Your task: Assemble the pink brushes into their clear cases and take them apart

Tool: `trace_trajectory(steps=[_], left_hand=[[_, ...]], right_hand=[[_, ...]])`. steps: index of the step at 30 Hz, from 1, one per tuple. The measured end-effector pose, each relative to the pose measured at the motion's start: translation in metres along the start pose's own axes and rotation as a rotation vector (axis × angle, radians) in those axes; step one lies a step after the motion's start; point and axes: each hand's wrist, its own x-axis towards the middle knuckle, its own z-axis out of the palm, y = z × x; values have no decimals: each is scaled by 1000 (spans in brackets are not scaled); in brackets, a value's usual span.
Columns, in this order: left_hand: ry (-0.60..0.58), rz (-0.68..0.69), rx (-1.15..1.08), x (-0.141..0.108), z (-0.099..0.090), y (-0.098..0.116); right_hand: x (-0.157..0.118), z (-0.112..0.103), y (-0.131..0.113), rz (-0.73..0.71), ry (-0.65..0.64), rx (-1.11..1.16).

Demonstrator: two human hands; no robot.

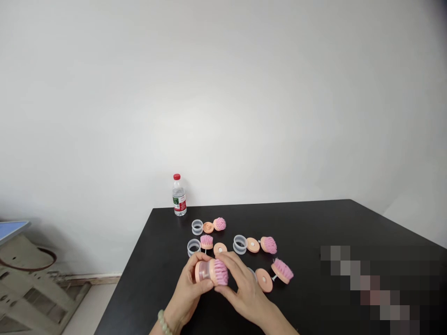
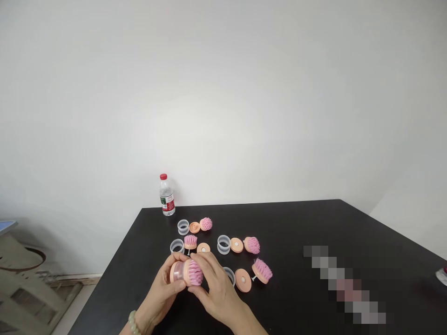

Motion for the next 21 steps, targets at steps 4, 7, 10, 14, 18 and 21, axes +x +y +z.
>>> trace_trajectory(steps=[4, 7, 10, 14, 18, 21], left_hand=[[-11, -5, 27, 0, 1, -1], [16, 4, 32, 0, 2, 0], [33, 6, 25, 1, 1, 1], [11, -5, 26, 1, 2, 0], [21, 4, 25, 1, 2, -1], [30, 15, 23, 1, 0, -2]], right_hand=[[1, 0, 4, 113, 52, 64], [0, 1, 5, 121, 34, 96], [-2, 2, 4, 118, -17, 61], [-1, 2, 4, 193, -9, 105], [1, 1, 4, 204, 4, 161], [0, 1, 3, 171, -22, 116]])
